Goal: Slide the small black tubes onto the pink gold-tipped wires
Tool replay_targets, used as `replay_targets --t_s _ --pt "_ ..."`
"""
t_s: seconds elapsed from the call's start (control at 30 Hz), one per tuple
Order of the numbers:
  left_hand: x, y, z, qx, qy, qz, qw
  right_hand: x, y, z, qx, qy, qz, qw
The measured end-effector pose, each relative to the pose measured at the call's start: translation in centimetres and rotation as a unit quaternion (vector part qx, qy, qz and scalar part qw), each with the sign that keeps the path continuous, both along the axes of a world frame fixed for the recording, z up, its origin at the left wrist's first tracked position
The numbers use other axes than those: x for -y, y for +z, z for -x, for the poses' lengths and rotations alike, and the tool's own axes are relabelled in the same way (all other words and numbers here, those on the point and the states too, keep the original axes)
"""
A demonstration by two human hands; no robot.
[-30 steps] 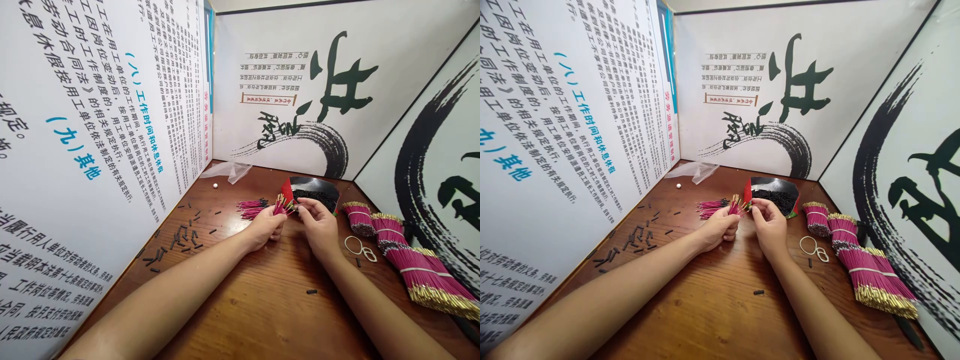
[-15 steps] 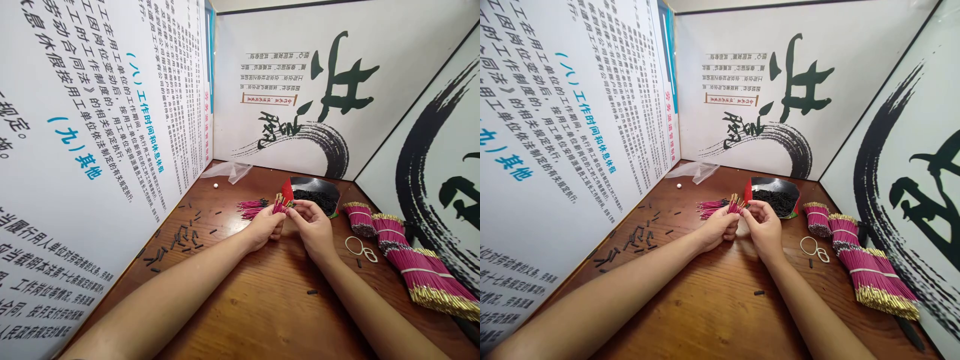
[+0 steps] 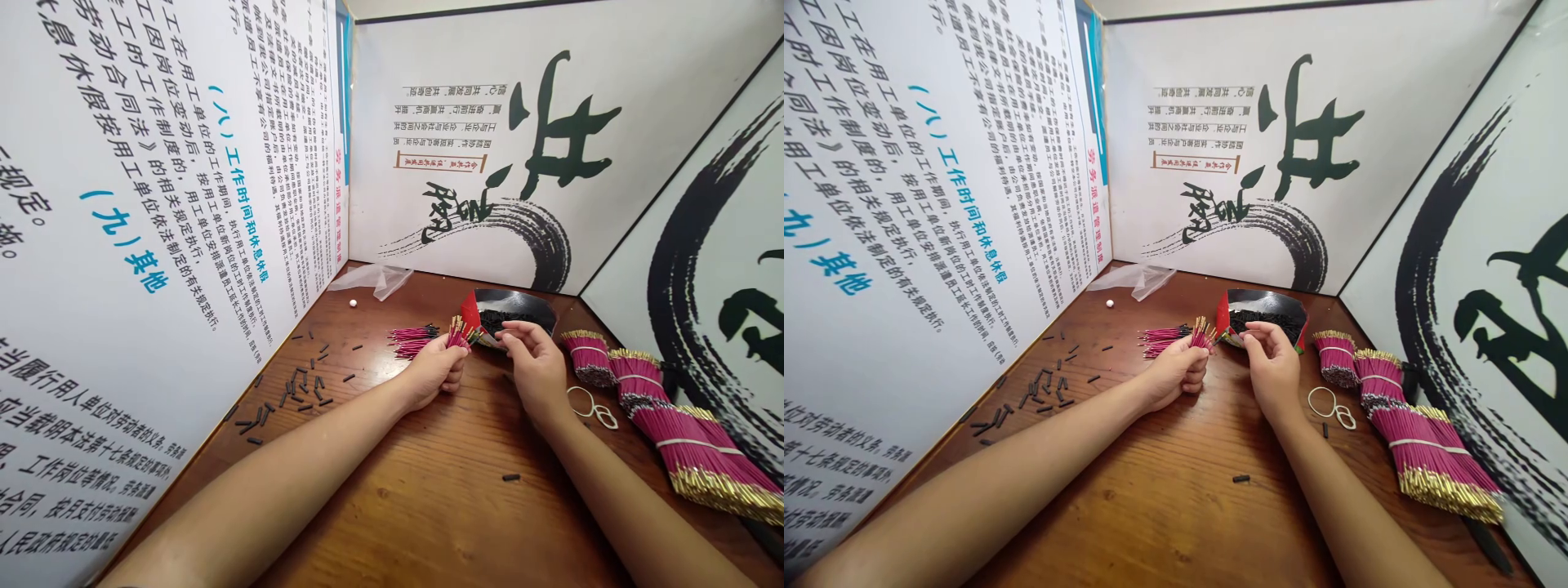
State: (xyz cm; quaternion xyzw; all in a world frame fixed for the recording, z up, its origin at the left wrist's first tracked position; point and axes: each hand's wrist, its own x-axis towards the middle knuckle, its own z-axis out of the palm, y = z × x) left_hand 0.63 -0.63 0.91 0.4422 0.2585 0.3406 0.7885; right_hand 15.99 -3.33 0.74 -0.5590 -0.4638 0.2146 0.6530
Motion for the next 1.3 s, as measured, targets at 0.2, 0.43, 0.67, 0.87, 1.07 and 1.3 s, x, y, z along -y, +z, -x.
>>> replay_targets --t_s 0.2,0.43,0.67,0.87,1.07,1.3 --pt "0.1 0.0 0.0 -0.01 -0.003 -0.012 1.0 0.1 -0.5 1.0 0.063 0.127 0.045 0.989" --pt "0.2 0.1 0.0 -0.017 -0.011 -0.02 1.0 -0.4 -0.8 0.3 -0.051 0.058 0.042 0.996" --pt "0.4 0.2 -0.1 -0.007 0.025 -0.012 1.0 -0.5 -0.9 -0.3 -0.003 0.027 0.051 0.998" --pt "0.4 0.0 -0.1 -0.003 0.018 -0.021 1.0 -0.1 -0.7 0.0 0.121 0.037 0.027 0.992" --pt "0.4 0.0 -0.2 -0.01 0.014 -0.023 1.0 0.0 -0.7 -0.1 0.115 0.023 0.045 0.992" --pt "0.4 0.0 -0.2 -0.025 -0.002 -0.046 0.999 0.0 -0.6 0.0 0.075 0.028 0.035 0.996"
